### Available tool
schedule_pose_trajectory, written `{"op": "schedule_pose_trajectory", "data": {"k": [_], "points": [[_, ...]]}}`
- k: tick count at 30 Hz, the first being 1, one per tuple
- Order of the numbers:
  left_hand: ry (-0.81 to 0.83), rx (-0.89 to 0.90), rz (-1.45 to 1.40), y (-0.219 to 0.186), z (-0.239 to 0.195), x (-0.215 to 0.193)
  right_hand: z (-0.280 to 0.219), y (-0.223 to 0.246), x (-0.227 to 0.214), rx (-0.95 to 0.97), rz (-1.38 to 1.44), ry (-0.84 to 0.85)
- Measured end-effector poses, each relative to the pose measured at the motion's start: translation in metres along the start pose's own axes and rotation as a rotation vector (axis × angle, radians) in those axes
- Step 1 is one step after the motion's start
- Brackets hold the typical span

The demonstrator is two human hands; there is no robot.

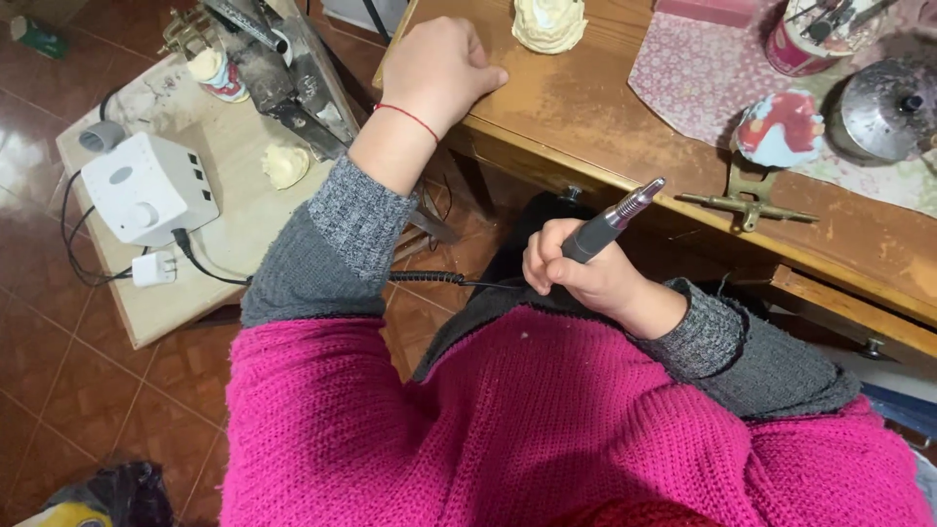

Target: Repairing and adjusting a dental prosthetic using various dental tools.

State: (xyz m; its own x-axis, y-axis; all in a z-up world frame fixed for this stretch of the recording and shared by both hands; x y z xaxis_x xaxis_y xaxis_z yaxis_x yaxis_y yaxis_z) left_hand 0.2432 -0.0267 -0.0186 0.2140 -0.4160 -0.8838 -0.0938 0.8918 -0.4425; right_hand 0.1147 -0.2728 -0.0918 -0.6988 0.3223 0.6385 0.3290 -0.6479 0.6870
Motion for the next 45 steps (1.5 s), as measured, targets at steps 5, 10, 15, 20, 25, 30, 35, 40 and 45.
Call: {"op": "schedule_pose_trajectory", "data": {"k": [5,10,15,20,25,30,35,40,45], "points": [[0.019,0.089,-0.054,-0.003,-0.007,-0.005,-0.004,-0.005,-0.004,0.023,-0.005,-0.055],[0.096,0.032,-0.503,-0.006,-0.055,-0.038,0.008,-0.005,0.002,0.069,-0.064,-0.129],[0.043,-0.053,-1.243,0.020,-0.115,-0.036,0.044,0.004,0.041,0.204,-0.933,-0.127],[-0.113,-0.028,-1.558,0.040,-0.155,-0.031,0.054,-0.015,0.049,-0.016,-1.113,0.091],[-0.190,0.021,-1.465,0.050,-0.173,-0.045,0.062,-0.025,0.061,0.014,-1.273,0.159],[-0.149,0.035,-1.436,0.062,-0.180,-0.048,0.074,-0.028,0.078,-0.089,-1.255,0.250],[-0.171,0.039,-1.374,0.073,-0.184,-0.049,0.079,-0.037,0.080,-0.031,-1.248,0.254],[-0.192,0.008,-1.309,0.076,-0.186,-0.053,0.081,-0.045,0.081,-0.017,-1.249,0.267],[-0.188,-0.020,-1.174,0.076,-0.188,-0.055,0.076,-0.055,0.071,-0.069,-1.254,0.240]]}}
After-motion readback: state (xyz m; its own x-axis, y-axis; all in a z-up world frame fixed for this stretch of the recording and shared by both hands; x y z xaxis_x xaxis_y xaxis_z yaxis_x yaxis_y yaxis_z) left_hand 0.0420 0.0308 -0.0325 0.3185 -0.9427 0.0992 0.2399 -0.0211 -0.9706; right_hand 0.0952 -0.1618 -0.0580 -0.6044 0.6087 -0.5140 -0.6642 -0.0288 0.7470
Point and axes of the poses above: each hand's wrist, its own z-axis towards the middle knuckle, its own x-axis out of the palm, y = z × x, the point moved 2 cm from there along z, towards the middle knuckle, and after that the axes turned 11 degrees about -x, right-handed, at the moved point
